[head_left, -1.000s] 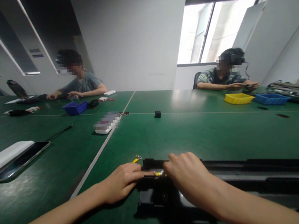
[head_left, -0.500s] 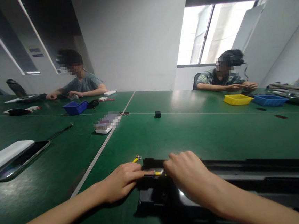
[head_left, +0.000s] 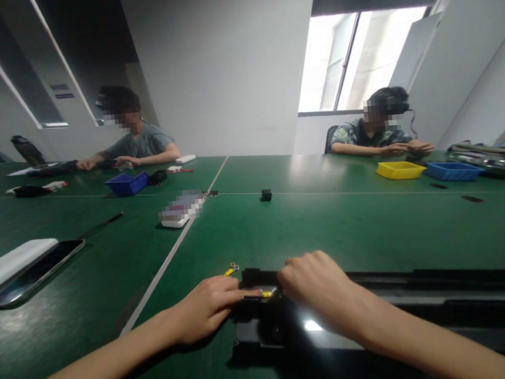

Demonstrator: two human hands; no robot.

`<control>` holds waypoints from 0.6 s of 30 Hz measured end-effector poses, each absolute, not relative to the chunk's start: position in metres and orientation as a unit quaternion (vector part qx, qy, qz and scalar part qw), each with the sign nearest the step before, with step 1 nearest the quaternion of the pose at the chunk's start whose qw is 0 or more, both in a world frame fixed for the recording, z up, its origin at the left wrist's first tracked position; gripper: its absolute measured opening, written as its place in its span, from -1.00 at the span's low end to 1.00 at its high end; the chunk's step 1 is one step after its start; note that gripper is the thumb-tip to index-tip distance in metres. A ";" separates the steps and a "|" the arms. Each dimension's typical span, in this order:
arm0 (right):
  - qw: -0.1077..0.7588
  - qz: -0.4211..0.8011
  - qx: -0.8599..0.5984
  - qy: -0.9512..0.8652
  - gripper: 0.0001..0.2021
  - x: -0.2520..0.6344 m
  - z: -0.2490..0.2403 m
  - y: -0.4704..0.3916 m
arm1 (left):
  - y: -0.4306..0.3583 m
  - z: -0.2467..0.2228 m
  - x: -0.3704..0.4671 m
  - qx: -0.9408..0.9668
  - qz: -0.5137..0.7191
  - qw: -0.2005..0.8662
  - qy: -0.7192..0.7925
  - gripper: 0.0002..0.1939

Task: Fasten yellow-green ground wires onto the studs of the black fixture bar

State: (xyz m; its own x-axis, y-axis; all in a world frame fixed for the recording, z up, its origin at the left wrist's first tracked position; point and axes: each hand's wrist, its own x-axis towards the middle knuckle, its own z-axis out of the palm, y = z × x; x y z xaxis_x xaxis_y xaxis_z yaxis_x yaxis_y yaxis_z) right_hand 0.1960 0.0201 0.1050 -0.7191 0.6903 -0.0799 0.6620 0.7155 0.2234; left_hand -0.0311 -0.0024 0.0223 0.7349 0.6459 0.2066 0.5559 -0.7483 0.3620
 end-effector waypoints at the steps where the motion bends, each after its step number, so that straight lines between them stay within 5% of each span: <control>1: 0.079 0.085 0.361 0.925 -0.84 0.197 0.105 0.022 | -0.003 0.023 -0.031 0.921 0.159 0.141 0.327 -0.59; 18: 0.041 0.057 0.257 0.964 -0.87 0.211 0.100 0.054 | -0.001 0.021 -0.032 0.921 0.150 0.150 0.327 -0.56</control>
